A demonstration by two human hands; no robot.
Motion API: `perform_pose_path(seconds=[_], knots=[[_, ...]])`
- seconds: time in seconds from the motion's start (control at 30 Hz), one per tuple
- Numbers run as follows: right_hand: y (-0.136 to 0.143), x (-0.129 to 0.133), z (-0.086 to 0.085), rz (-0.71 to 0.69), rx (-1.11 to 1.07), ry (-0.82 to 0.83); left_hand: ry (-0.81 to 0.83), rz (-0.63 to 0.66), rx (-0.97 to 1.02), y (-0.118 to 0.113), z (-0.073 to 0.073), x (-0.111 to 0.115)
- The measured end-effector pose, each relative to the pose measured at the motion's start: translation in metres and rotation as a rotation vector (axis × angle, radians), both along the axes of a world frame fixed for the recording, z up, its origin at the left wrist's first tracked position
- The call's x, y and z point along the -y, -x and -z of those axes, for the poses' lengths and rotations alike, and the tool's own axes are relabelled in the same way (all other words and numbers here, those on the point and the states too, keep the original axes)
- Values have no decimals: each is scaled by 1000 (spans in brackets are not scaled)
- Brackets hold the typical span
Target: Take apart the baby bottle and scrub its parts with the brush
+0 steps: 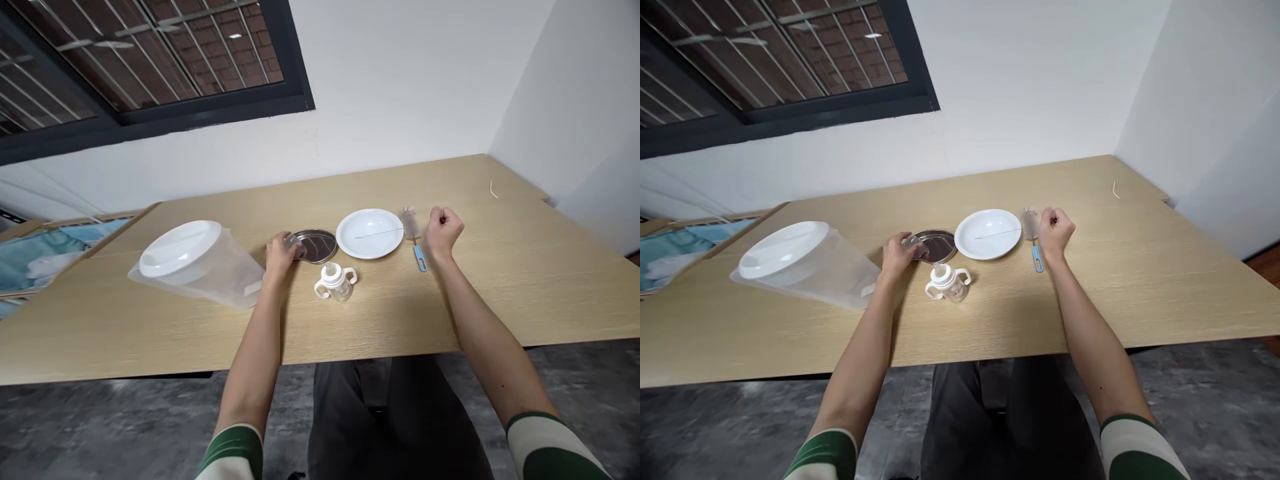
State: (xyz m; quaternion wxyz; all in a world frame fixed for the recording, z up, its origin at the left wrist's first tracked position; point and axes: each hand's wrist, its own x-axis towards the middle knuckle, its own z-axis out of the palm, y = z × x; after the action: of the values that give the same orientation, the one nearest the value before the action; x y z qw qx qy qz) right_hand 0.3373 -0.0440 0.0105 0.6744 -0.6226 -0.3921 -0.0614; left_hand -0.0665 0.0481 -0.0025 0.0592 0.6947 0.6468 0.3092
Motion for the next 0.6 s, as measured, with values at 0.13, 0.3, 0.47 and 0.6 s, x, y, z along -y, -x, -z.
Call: perform_pose_path(seconds=[0.13, 0.3, 0.47, 0.6], knots=[[-1, 0, -1, 3, 10, -2, 14, 20, 0, -2, -3, -1], [-1, 0, -1, 6, 30, -14, -30, 21, 243, -9, -17, 14], [-2, 0, 2, 5, 66, -20, -70, 279, 814, -19, -46, 46], [-2, 0, 4, 4, 76, -21, 0, 555, 919, -25, -64, 73]])
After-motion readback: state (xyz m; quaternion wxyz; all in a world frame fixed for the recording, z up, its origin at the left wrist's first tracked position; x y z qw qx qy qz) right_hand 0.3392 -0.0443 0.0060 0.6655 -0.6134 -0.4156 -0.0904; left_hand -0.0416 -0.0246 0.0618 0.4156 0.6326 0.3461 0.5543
